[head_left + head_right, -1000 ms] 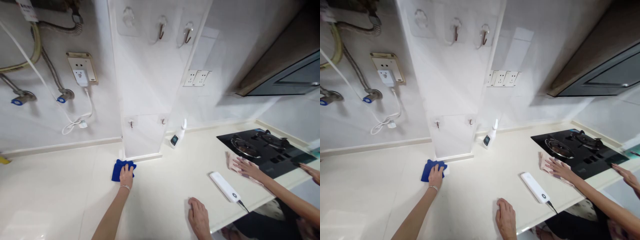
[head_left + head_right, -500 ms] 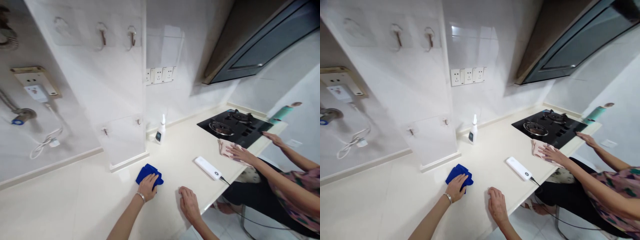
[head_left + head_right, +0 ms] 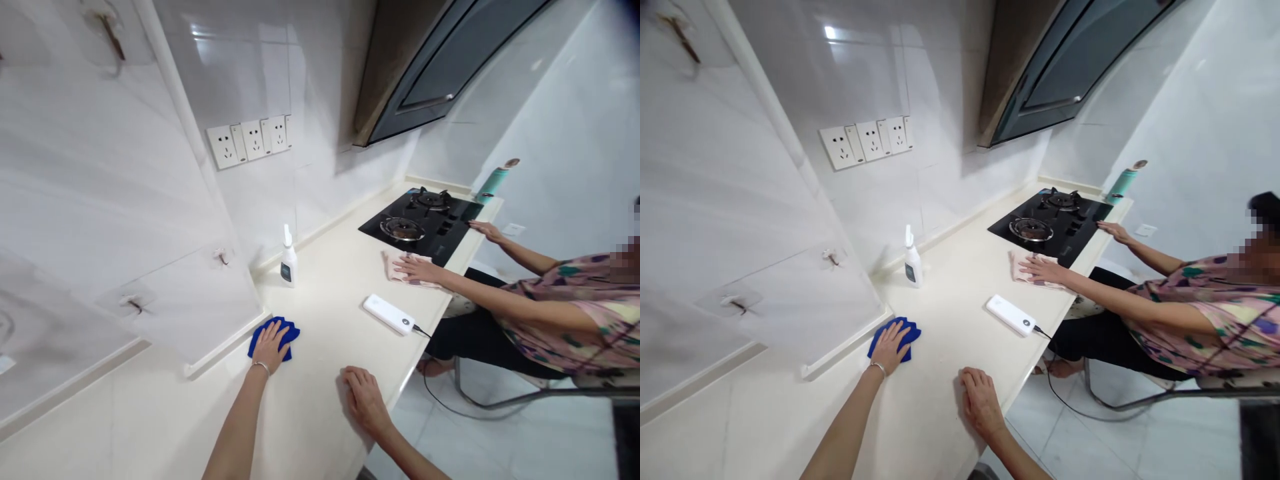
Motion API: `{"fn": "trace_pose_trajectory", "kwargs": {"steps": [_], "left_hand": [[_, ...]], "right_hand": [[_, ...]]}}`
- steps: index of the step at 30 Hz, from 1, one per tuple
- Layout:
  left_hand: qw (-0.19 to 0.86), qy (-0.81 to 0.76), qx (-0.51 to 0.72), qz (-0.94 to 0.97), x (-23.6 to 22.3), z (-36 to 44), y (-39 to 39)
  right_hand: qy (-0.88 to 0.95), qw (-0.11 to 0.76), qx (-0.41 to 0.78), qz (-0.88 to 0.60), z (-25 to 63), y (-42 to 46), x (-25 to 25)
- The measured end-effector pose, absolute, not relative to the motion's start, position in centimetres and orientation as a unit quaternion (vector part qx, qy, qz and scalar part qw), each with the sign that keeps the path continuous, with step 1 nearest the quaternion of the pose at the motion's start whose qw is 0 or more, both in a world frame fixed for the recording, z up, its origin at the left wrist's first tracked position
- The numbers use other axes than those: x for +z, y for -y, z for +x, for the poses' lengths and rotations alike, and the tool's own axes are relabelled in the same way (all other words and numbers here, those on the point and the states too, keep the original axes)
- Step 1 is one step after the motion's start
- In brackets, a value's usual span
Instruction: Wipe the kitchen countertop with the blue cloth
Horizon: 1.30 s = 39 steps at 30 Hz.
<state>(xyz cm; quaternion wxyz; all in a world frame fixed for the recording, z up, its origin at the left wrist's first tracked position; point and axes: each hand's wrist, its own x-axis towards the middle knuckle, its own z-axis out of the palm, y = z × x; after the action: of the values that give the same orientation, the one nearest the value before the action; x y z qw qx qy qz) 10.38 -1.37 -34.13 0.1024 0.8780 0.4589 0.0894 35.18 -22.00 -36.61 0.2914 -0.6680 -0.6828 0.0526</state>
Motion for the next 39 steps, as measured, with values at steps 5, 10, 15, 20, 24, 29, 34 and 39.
{"fn": "trace_pose_trajectory", "kwargs": {"steps": [5, 10, 15, 20, 24, 29, 34, 39], "left_hand": [[0.097, -0.483, 0.110, 0.863, -34.2, 10.5, 1.8], [0.073, -0.534, 0.139, 0.831, -33.9, 8.6, 5.8], [0.021, -0.566, 0.199, 0.800, -34.5, 4.4, 11.7], [0.055, -0.533, 0.241, 0.809, -34.9, 1.7, 16.8], [0.158, -0.568, 0.313, 0.744, -34.4, 0.0, 19.0], [0.241, -0.636, 0.400, 0.615, -33.7, -2.2, 20.1], [0.338, -0.677, 0.450, 0.475, -33.5, -3.0, 19.9], [0.394, -0.708, 0.456, 0.370, -32.7, -3.6, 18.7]], "right_hand": [[0.683, 0.295, 0.040, -0.667, 35.3, 22.0, -36.8], [0.682, 0.300, 0.031, -0.666, 35.3, 22.0, -37.2], [0.690, 0.294, 0.031, -0.661, 35.3, 22.1, -37.2], [0.692, 0.288, 0.018, -0.661, 35.3, 22.4, -37.2], [0.692, 0.287, 0.017, -0.662, 35.4, 22.6, -37.4], [0.740, 0.297, 0.076, -0.599, 32.3, 21.5, -36.5], [0.836, 0.263, 0.172, -0.449, 23.7, 19.1, -31.8], [0.904, 0.195, 0.189, -0.329, 17.3, 16.8, -27.9]]}}
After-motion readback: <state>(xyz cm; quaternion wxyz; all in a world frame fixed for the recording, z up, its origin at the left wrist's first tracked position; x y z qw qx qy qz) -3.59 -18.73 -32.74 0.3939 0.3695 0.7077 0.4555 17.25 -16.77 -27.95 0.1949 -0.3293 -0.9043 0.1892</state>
